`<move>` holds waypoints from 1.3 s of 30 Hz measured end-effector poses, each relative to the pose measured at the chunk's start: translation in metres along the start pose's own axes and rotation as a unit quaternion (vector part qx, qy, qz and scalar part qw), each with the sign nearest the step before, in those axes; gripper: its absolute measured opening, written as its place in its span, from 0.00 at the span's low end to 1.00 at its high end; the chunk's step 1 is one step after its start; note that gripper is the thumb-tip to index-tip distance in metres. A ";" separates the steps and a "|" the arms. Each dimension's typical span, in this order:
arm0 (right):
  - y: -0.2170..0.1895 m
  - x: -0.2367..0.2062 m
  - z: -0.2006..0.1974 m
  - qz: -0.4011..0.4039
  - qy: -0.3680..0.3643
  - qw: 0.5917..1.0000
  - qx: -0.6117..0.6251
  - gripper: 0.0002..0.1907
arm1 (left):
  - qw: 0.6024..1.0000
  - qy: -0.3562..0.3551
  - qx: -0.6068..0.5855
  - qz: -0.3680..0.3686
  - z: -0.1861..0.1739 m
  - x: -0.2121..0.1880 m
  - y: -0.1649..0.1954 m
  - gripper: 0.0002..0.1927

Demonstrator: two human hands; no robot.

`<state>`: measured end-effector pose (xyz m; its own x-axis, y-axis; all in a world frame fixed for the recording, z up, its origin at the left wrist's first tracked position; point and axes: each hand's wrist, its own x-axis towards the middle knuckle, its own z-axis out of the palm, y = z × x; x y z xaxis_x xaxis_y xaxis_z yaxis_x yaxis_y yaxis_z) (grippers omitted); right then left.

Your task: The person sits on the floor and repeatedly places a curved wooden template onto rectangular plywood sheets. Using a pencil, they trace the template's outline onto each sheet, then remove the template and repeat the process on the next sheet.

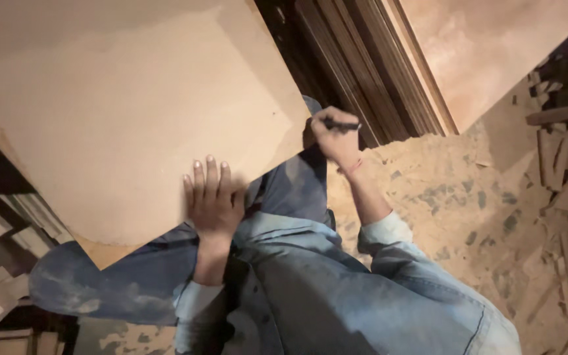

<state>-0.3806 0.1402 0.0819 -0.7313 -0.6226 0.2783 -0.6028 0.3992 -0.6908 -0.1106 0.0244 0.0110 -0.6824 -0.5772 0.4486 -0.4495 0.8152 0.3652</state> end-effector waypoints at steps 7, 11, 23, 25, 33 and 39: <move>-0.052 -0.078 -0.001 0.111 0.009 0.985 0.131 0.03 | 0.999 -0.035 -0.014 -0.005 -0.012 0.001 0.018 0.31; -0.087 -0.100 0.011 -0.030 -0.095 0.981 0.165 0.05 | 0.997 -0.073 -0.031 -0.023 -0.019 0.003 0.024 0.31; -0.019 -0.034 -0.011 -0.148 0.104 0.983 -0.037 0.20 | 0.971 0.006 0.105 -0.215 -0.076 -0.037 -0.064 0.36; -0.018 -0.032 0.003 -0.155 0.126 0.978 -0.067 0.25 | 0.949 0.024 0.172 -0.262 -0.094 -0.042 -0.084 0.40; -0.080 -0.088 0.046 0.075 -0.111 0.976 0.169 0.18 | 0.836 0.090 -0.341 -0.419 -0.122 -0.045 -0.128 0.26; -0.089 -0.096 0.049 -0.155 -0.024 0.986 0.062 0.24 | 0.860 0.035 -0.289 -0.419 -0.134 -0.046 -0.142 0.19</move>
<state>-0.2412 0.1319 0.0841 -0.5006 -0.7337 0.4595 -0.7490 0.1009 -0.6549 0.0623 -0.0714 0.0476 -0.2143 -0.9682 -0.1288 -0.3906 -0.0360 0.9199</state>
